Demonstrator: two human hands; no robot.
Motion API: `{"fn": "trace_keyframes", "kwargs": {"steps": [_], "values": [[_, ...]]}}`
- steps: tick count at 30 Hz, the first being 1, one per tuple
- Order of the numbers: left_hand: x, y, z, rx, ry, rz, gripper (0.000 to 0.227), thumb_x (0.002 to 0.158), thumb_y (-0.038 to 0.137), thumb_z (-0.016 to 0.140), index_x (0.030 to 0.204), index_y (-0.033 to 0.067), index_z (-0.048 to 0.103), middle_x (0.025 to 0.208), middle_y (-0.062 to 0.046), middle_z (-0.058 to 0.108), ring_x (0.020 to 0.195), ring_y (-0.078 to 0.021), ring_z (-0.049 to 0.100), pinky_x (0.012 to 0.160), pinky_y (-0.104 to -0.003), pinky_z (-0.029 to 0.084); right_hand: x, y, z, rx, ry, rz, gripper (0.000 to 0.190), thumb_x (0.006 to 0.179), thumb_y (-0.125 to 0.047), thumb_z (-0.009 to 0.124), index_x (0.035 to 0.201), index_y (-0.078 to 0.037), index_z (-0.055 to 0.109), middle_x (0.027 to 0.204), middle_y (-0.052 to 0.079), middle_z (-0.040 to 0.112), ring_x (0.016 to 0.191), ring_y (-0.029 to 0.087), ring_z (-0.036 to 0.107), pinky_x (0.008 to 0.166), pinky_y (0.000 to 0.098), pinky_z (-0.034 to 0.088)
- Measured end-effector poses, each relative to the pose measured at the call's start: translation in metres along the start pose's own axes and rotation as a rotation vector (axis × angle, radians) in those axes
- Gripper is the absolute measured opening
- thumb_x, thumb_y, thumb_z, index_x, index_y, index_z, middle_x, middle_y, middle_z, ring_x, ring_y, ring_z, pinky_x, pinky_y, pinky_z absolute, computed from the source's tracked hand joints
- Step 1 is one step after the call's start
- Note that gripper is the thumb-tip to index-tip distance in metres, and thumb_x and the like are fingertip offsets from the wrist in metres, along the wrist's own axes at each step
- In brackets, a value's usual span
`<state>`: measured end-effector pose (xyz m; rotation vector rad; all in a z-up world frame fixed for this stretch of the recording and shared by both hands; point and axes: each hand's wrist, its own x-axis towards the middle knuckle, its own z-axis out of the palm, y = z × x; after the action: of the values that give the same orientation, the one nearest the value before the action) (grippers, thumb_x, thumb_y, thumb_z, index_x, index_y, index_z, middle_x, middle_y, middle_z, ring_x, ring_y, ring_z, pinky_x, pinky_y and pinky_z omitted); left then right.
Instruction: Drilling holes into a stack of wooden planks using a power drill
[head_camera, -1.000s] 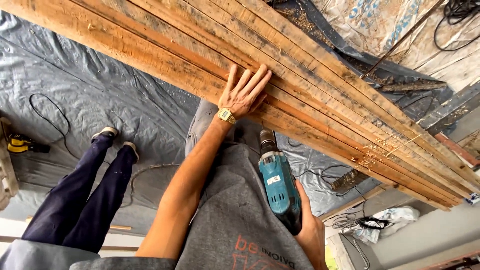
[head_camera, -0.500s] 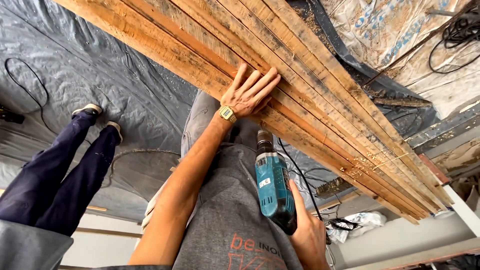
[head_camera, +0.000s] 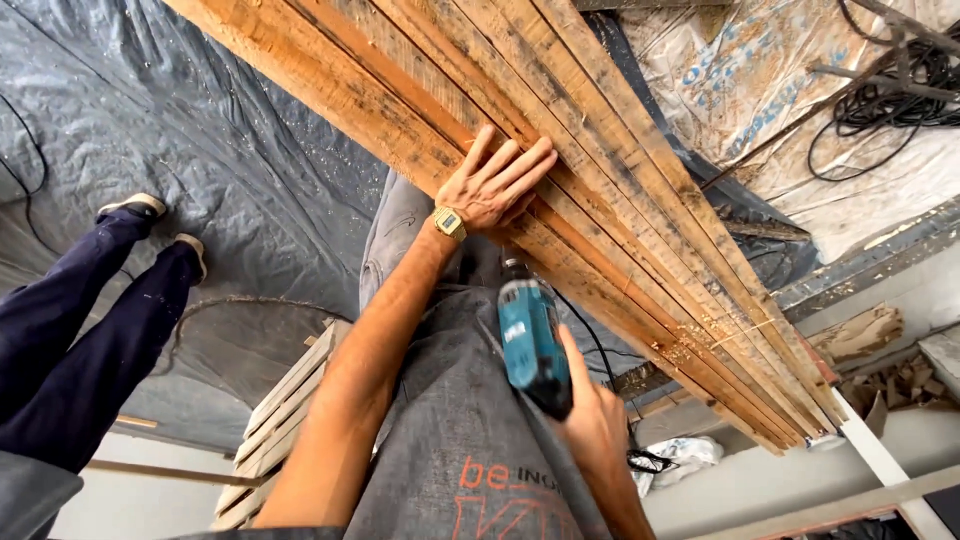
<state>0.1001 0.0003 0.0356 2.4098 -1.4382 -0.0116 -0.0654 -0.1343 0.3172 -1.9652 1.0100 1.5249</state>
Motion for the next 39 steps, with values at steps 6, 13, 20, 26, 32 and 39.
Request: {"fn": "trace_keyframes", "kwargs": {"steps": [6, 13, 20, 26, 32, 39], "values": [[-0.003, 0.003, 0.0, 0.011, 0.004, -0.041, 0.056, 0.114, 0.046, 0.05, 0.161, 0.0172, 0.042, 0.163, -0.001, 0.045, 0.139, -0.022, 0.053, 0.122, -0.054, 0.032, -0.011, -0.024, -0.02, -0.112, -0.023, -0.07, 0.101, 0.071, -0.077, 0.055, 0.163, -0.047, 0.024, 0.096, 0.027, 0.069, 0.08, 0.045, 0.065, 0.072, 0.047, 0.045], [-0.004, 0.01, 0.007, 0.019, -0.075, -0.042, 0.06, 0.115, 0.049, 0.049, 0.165, 0.0176, 0.035, 0.166, -0.002, 0.038, 0.14, -0.0231, 0.054, 0.122, -0.06, 0.028, -0.023, 0.002, 0.003, -0.09, 0.055, -0.069, 0.089, 0.082, -0.067, 0.052, 0.164, -0.047, 0.023, 0.056, 0.013, 0.045, 0.054, 0.028, 0.042, 0.059, 0.0399, 0.039], [0.001, 0.001, 0.008, 0.045, -0.117, -0.035, 0.06, 0.116, 0.048, 0.045, 0.166, 0.0184, 0.031, 0.169, -0.002, 0.034, 0.143, -0.0222, 0.053, 0.123, -0.059, 0.027, -0.047, 0.012, -0.002, -0.015, -0.092, 0.191, 0.092, 0.085, -0.062, 0.058, 0.161, -0.063, 0.006, 0.062, 0.009, 0.058, 0.06, 0.02, 0.06, 0.067, 0.0329, 0.043], [0.004, -0.001, 0.01, 0.047, -0.085, -0.036, 0.063, 0.117, 0.052, 0.047, 0.167, 0.0172, 0.032, 0.168, -0.004, 0.035, 0.147, -0.0239, 0.048, 0.123, -0.06, 0.025, -0.089, 0.014, -0.014, 0.37, 0.18, 0.365, 0.103, 0.063, -0.033, 0.088, 0.156, -0.047, 0.044, 0.107, -0.009, 0.085, 0.092, 0.003, 0.074, 0.091, 0.0215, 0.055], [0.002, 0.001, 0.012, 0.06, -0.093, -0.041, 0.057, 0.117, 0.045, 0.043, 0.166, 0.0192, 0.033, 0.168, 0.0, 0.036, 0.137, -0.0202, 0.055, 0.123, -0.058, 0.027, -0.075, -0.034, -0.037, 0.379, 0.166, 0.404, 0.096, 0.072, -0.037, 0.076, 0.16, -0.046, 0.04, 0.089, 0.004, 0.081, 0.086, 0.017, 0.076, 0.084, 0.029, 0.054], [0.003, -0.001, 0.006, 0.081, -0.087, -0.033, 0.054, 0.116, 0.04, 0.044, 0.166, 0.0194, 0.034, 0.167, 0.0, 0.037, 0.137, -0.0198, 0.057, 0.122, -0.057, 0.029, -0.069, -0.024, -0.036, 0.421, 0.089, 0.347, 0.109, 0.06, -0.057, 0.066, 0.161, -0.046, 0.026, 0.122, 0.003, 0.082, 0.115, 0.022, 0.078, 0.117, 0.0435, 0.052]]}}
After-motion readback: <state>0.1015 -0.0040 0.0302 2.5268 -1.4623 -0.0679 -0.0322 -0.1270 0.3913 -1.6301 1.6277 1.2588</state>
